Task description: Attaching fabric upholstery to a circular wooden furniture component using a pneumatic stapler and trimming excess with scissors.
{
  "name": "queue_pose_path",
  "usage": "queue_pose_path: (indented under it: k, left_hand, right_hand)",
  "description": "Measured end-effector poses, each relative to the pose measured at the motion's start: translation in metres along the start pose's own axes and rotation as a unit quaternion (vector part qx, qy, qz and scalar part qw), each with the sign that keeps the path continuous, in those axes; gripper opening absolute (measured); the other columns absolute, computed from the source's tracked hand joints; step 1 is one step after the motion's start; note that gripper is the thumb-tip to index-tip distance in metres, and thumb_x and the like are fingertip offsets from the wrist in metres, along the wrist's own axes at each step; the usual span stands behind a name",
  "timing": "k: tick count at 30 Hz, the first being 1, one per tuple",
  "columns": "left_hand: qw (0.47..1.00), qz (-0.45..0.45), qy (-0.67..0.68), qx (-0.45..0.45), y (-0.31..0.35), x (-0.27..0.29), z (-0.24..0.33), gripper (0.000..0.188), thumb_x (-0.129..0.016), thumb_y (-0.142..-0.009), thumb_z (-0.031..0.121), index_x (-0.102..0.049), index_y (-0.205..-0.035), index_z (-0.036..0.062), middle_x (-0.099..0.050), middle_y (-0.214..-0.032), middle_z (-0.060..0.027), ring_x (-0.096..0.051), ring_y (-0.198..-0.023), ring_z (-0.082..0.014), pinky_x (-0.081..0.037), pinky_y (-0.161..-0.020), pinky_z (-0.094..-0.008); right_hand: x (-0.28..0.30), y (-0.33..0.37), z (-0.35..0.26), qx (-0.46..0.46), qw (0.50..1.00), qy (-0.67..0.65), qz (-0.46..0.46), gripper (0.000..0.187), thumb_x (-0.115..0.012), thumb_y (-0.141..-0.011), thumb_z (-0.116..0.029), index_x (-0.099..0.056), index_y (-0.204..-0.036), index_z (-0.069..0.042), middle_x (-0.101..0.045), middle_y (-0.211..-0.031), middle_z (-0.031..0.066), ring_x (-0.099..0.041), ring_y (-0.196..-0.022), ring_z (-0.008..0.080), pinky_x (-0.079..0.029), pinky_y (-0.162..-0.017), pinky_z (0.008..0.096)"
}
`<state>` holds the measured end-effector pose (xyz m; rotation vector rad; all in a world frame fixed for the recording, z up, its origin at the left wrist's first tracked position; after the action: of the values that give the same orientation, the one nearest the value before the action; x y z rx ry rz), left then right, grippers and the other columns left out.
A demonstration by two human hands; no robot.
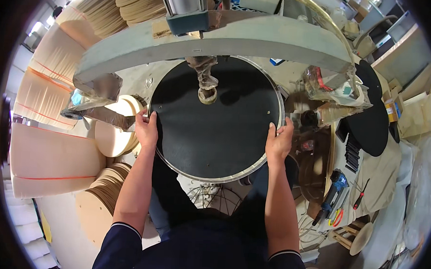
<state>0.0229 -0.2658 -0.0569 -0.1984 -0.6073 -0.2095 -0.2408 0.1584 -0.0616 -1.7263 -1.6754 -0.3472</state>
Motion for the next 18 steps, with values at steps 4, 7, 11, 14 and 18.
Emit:
queue_pose_path:
  k: [4,7,11,14,18]
  left_hand:
    - [1.000,-0.001,-0.011,0.007,0.0014,0.0023,-0.0022,0.045,-0.079,-0.096,0.028,-0.066,-0.132,0.0043,-0.061,-0.074,-0.0024,-0.060,-0.071,-0.0192,-0.052,-0.074,-0.0384]
    - [1.000,-0.002,-0.013,0.005,-0.0002,0.0007,-0.0005,0.045,-0.079,-0.096,0.028,-0.066,-0.132,0.0043,-0.061,-0.075,-0.0026,-0.061,-0.071,-0.0192,-0.051,-0.074,-0.0386]
    - [1.000,-0.002,-0.014,0.009,-0.0014,-0.0004,-0.0004,0.049,-0.080,-0.095,0.036,-0.068,-0.133,0.0066,-0.064,-0.079,-0.0051,-0.064,-0.076,-0.0232,-0.052,-0.077,-0.0418]
    - [1.000,-0.005,-0.023,0.008,-0.0020,-0.0001,-0.0020,0.049,-0.080,-0.095,0.035,-0.068,-0.133,0.0076,-0.065,-0.079,-0.0049,-0.064,-0.076,-0.0235,-0.052,-0.078,-0.0420]
    - [1.000,-0.004,-0.020,0.006,-0.0014,-0.0002,-0.0029,0.048,-0.080,-0.095,0.034,-0.068,-0.134,0.0073,-0.064,-0.079,-0.0046,-0.063,-0.076,-0.0227,-0.052,-0.077,-0.0414]
  right_hand:
    - [-0.0020,-0.0002,-0.0003,-0.013,1.000,0.001,-0.013,0.064,-0.078,-0.099,-0.022,-0.047,-0.151,0.001,-0.056,-0.092,0.0088,-0.061,-0.084,0.0275,-0.053,-0.083,0.0419]
    - [-0.0027,-0.0011,0.0003,0.004,1.000,0.008,-0.004,0.065,-0.077,-0.100,-0.022,-0.045,-0.152,0.001,-0.057,-0.093,0.0090,-0.061,-0.085,0.0280,-0.053,-0.084,0.0424]
    - [-0.0025,-0.0020,-0.0012,0.019,1.000,0.016,0.003,0.065,-0.077,-0.100,-0.023,-0.044,-0.152,0.000,-0.056,-0.093,0.0088,-0.061,-0.087,0.0280,-0.053,-0.085,0.0426]
    - [-0.0012,-0.0026,-0.0037,0.042,0.999,0.015,0.015,0.065,-0.077,-0.100,-0.022,-0.044,-0.152,0.000,-0.056,-0.092,0.0080,-0.061,-0.085,0.0272,-0.053,-0.083,0.0421]
    - [-0.0031,-0.0037,-0.0012,0.039,0.999,-0.003,0.010,0.064,-0.077,-0.100,-0.020,-0.044,-0.152,-0.001,-0.055,-0.090,0.0070,-0.060,-0.080,0.0258,-0.054,-0.080,0.0409]
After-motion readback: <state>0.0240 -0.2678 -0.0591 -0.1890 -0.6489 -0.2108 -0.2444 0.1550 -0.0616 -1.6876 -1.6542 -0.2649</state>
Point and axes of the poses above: each hand's wrist, its own y-axis away from the middle knuckle, its own x-axis out of the back of the hand, z = x × y, the point moved 7 cm from there along -y, towards the middle knuckle
